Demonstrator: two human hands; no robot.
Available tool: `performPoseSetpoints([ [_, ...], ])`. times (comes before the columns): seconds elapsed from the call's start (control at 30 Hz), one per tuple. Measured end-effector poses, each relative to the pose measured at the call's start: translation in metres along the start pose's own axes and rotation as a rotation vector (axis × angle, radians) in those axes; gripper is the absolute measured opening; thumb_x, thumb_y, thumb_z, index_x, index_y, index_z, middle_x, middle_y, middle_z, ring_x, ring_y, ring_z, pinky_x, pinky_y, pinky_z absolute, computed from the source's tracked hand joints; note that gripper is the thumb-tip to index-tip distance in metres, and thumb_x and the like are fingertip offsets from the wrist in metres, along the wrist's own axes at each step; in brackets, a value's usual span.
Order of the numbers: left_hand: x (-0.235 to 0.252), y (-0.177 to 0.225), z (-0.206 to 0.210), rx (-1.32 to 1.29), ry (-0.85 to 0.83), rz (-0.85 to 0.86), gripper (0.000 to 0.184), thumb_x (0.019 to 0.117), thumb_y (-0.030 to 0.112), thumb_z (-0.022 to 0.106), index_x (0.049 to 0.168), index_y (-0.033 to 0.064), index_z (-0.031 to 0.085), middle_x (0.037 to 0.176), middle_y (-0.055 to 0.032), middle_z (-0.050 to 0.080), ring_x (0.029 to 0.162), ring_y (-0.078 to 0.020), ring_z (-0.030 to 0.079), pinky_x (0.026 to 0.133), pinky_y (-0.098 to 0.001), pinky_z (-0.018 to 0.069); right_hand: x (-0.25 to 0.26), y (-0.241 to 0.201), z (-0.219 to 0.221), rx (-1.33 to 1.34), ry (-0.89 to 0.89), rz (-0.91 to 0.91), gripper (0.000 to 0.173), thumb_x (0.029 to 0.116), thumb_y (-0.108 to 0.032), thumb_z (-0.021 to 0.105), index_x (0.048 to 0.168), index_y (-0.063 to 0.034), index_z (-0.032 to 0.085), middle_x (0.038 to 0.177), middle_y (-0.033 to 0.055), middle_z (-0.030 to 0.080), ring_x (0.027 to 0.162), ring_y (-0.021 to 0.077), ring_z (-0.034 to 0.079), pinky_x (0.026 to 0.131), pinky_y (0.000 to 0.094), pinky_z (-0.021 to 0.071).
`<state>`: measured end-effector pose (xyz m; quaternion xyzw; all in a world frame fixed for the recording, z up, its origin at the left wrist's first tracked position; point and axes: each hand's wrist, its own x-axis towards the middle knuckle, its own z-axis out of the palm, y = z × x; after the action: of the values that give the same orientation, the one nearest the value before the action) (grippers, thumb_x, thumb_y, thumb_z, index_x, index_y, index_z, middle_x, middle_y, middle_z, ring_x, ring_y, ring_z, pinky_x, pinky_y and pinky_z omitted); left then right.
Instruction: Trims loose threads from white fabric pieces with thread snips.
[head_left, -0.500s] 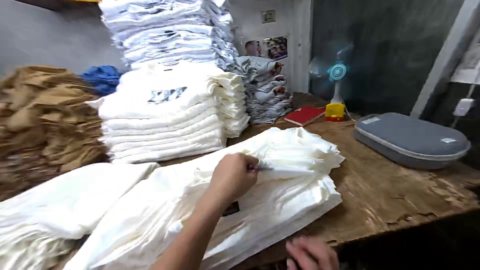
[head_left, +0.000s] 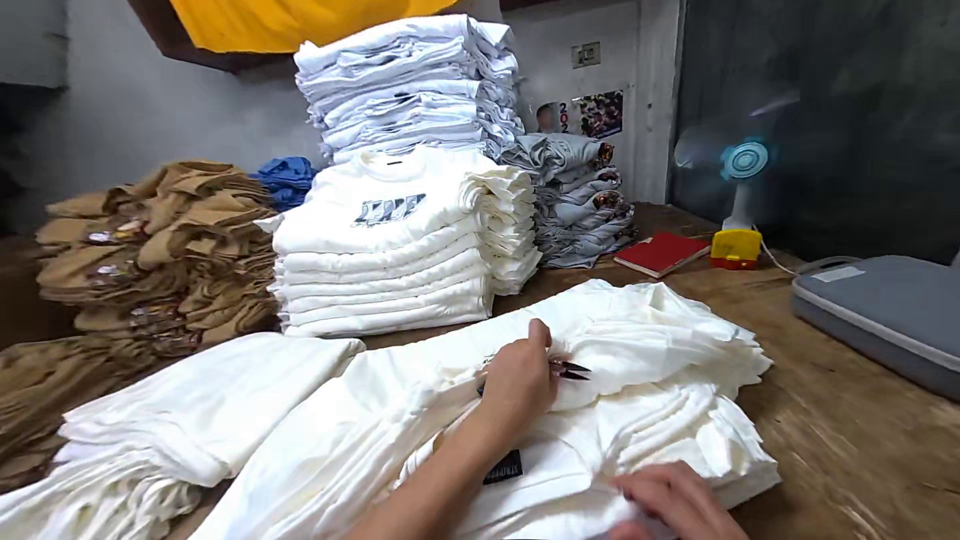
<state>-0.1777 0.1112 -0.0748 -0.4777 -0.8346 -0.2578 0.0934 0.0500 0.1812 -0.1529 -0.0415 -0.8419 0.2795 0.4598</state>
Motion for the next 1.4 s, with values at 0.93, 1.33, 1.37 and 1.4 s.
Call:
performPoseSetpoints([
  [0.93,-0.050,-0.009,-0.026,-0.185,-0.188,0.536,0.038,0.0922,0.027,0.074,0.129,0.0212,0.066,0.104,-0.0011,0.067,0.096,-0.0163,0.065,0.086,-0.0398,0.0547,-0.021,-0.005,0.003,-0.422,0.024,-0.048,0.043,0.0895,-0.062,0.068,0.071,-0.0232,0.072,0.078,0.0027,0.063,0.095,0.0218,0.058,0.102,0.0477,0.0318],
  [1.33,-0.020,-0.009,-0.016,-0.607,-0.414,0.394,0.017,0.1038,0.027,0.061,0.104,0.0128,0.071,0.086,0.0053,0.066,0.074,-0.0005,0.059,0.068,-0.0192,0.0494,0.025,-0.045,0.046,-0.398,0.185,0.280,0.042,0.0755,-0.019,0.079,0.116,-0.0096,0.073,0.091,-0.0040,0.073,0.093,0.0198,0.066,0.096,0.0571,0.0403],
  [1.37,-0.022,-0.004,-0.015,-0.595,-0.357,0.327,0.016,0.1027,0.028,0.063,0.103,0.0144,0.072,0.086,0.0059,0.067,0.074,-0.0009,0.060,0.069,-0.0202,0.0506,0.023,-0.042,0.045,-0.279,0.183,0.271,0.048,0.0756,-0.014,0.080,0.122,-0.0074,0.069,0.091,-0.0051,0.074,0.094,0.0173,0.067,0.097,0.0576,0.0410],
  [1.4,-0.026,0.000,-0.014,-0.571,-0.282,0.274,0.013,0.0998,0.028,0.067,0.101,0.0158,0.072,0.086,0.0065,0.068,0.075,-0.0011,0.062,0.070,-0.0209,0.0526,0.021,-0.037,0.043,-0.176,0.188,0.274,0.054,0.0751,-0.012,0.081,0.126,-0.0063,0.064,0.092,-0.0068,0.075,0.093,0.0142,0.068,0.099,0.0574,0.0413],
])
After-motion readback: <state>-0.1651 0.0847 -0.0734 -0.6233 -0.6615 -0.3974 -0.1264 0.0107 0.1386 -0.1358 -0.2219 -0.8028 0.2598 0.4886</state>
